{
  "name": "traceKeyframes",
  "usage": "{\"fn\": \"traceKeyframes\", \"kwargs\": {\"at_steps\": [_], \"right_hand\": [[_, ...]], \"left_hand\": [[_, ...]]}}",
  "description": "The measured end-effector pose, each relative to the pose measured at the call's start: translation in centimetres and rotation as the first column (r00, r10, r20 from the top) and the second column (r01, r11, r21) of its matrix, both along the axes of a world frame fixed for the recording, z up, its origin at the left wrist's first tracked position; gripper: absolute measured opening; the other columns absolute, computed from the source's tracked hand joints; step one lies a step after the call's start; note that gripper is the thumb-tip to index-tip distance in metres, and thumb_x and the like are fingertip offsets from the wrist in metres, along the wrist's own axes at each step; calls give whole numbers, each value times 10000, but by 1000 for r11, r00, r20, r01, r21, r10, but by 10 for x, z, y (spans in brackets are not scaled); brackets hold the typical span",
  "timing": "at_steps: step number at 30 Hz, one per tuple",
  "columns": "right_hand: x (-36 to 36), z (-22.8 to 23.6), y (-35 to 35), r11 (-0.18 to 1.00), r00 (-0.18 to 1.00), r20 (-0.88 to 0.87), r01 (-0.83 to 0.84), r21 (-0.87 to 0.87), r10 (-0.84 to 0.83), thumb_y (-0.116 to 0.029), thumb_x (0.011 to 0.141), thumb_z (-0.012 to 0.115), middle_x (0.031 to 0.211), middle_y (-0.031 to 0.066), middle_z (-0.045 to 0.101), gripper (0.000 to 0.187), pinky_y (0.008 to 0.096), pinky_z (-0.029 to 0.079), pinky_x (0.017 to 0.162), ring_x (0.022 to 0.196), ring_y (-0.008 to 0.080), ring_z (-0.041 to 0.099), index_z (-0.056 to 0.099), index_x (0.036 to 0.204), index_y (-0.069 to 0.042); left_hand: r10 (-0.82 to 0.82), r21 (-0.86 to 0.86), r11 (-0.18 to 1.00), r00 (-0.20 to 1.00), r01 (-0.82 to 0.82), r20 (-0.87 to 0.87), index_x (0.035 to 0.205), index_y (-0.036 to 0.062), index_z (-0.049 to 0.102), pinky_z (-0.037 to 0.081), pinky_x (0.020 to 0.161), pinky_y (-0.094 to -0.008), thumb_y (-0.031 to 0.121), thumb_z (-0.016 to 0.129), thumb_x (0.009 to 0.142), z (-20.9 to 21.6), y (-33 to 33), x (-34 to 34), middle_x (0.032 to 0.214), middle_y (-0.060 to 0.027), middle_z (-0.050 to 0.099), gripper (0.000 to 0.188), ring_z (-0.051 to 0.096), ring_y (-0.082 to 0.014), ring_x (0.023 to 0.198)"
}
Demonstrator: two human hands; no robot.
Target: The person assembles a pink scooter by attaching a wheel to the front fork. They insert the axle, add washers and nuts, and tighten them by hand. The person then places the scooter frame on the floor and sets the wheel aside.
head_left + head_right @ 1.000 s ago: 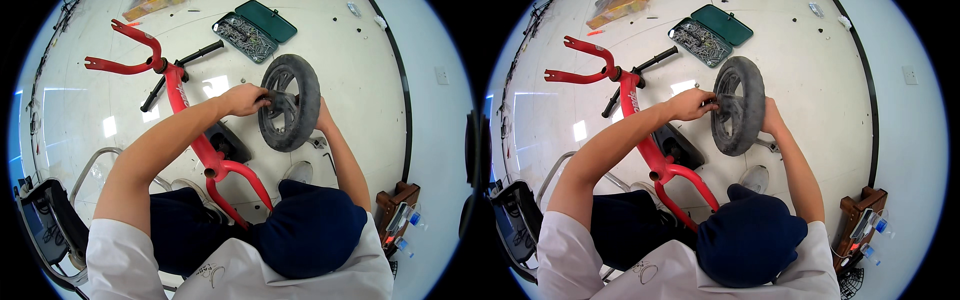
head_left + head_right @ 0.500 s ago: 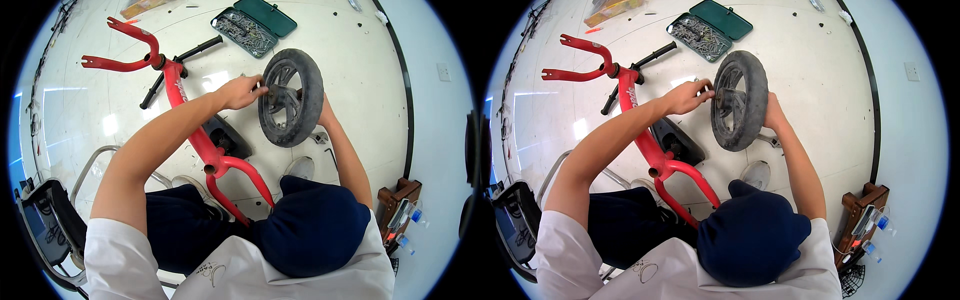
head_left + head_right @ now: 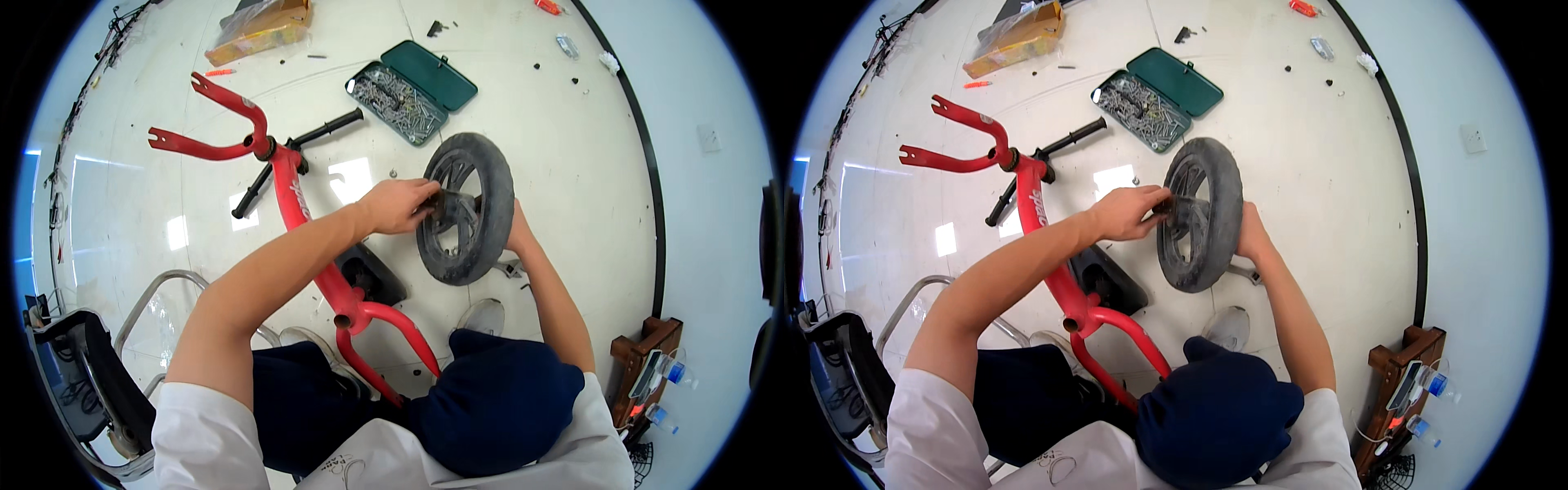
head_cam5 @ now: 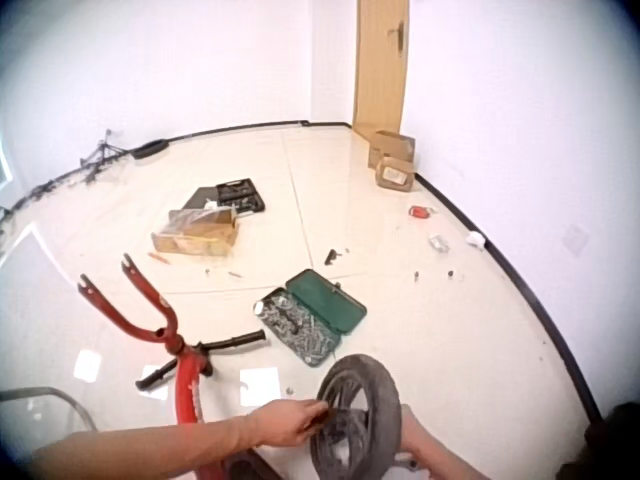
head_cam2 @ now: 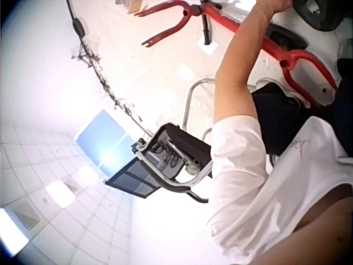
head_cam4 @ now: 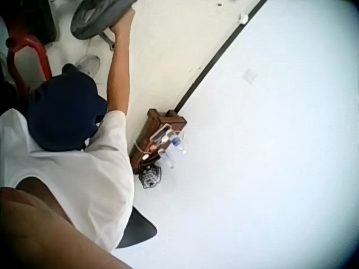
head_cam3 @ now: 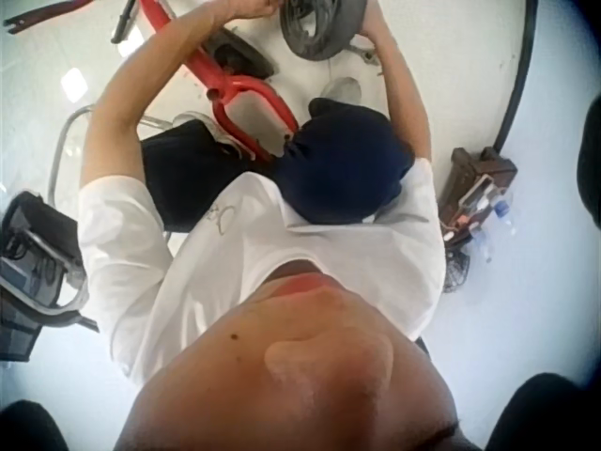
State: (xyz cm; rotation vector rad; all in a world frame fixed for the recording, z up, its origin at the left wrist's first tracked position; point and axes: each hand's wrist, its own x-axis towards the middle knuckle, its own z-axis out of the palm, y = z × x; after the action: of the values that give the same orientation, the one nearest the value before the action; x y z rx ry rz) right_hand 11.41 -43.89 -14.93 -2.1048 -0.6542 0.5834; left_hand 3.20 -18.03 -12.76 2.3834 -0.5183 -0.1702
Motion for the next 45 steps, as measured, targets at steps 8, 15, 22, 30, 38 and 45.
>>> {"fn": "traceKeyframes", "kwargs": {"at_steps": [8, 15, 22, 30, 38, 45], "right_hand": [[4, -1, 3, 995, 993, 61, -98, -34, 100, -115, 677, 733, 900, 156, 697, 314, 342, 508, 767, 783, 230, 646, 669, 954, 20], [5, -8, -1, 998, 998, 21, -52, -23, 53, -103, 724, 730, 855, 141, 701, 262, 325, 515, 728, 747, 166, 622, 674, 950, 17], [6, -16, -6, 998, 997, 65, -51, 29, 49, -102, 713, 734, 828, 124, 694, 249, 312, 507, 711, 723, 131, 590, 668, 924, 13], [3, -9, 1, 999, 999, 32, -41, 3, 41, -97, 719, 734, 862, 142, 701, 264, 327, 514, 733, 764, 158, 623, 671, 943, 27], [4, -3, 3, 996, 996, 40, -74, -42, 75, -88, 724, 733, 896, 158, 701, 301, 337, 518, 761, 807, 181, 644, 665, 989, 36], [2, -8, 3, 999, 998, 45, -46, 2, 46, -82, 714, 739, 873, 175, 699, 265, 340, 520, 752, 773, 203, 645, 673, 947, 26]], "left_hand": [[297, -28, 926, 772, -376, -562, 928, 2, 640, 498, 661, -378, 295, 565, 944, -3, 5, 9, 765, -112, 658, 303, 616, -267, 644], [55, 42, 998, 975, -47, -216, 1046, 26, 610, 492, 697, -378, 253, 623, 887, -3, 6, 3, 832, -122, 657, 278, 612, -278, 706], [162, 55, 987, 926, -153, -340, 1110, 23, 578, 500, 712, -377, 300, 557, 936, 2, 0, 9, 908, -169, 669, 327, 638, -315, 772], [212, 12, 936, 535, -352, -818, 1063, 13, 556, 508, 719, -369, 202, 562, 921, -2, 2, 23, 863, -160, 656, 237, 633, -303, 784], [49, 6, 999, 996, -49, -71, 1042, 19, 569, 496, 697, -404, 149, 580, 901, -7, 4, 1, 827, -153, 662, 191, 624, -323, 750], [307, -28, 917, 750, -398, -586, 1029, -29, 562, 502, 599, -340, 368, 493, 991, -6, 0, 11, 805, -145, 657, 405, 642, -205, 667]]}}
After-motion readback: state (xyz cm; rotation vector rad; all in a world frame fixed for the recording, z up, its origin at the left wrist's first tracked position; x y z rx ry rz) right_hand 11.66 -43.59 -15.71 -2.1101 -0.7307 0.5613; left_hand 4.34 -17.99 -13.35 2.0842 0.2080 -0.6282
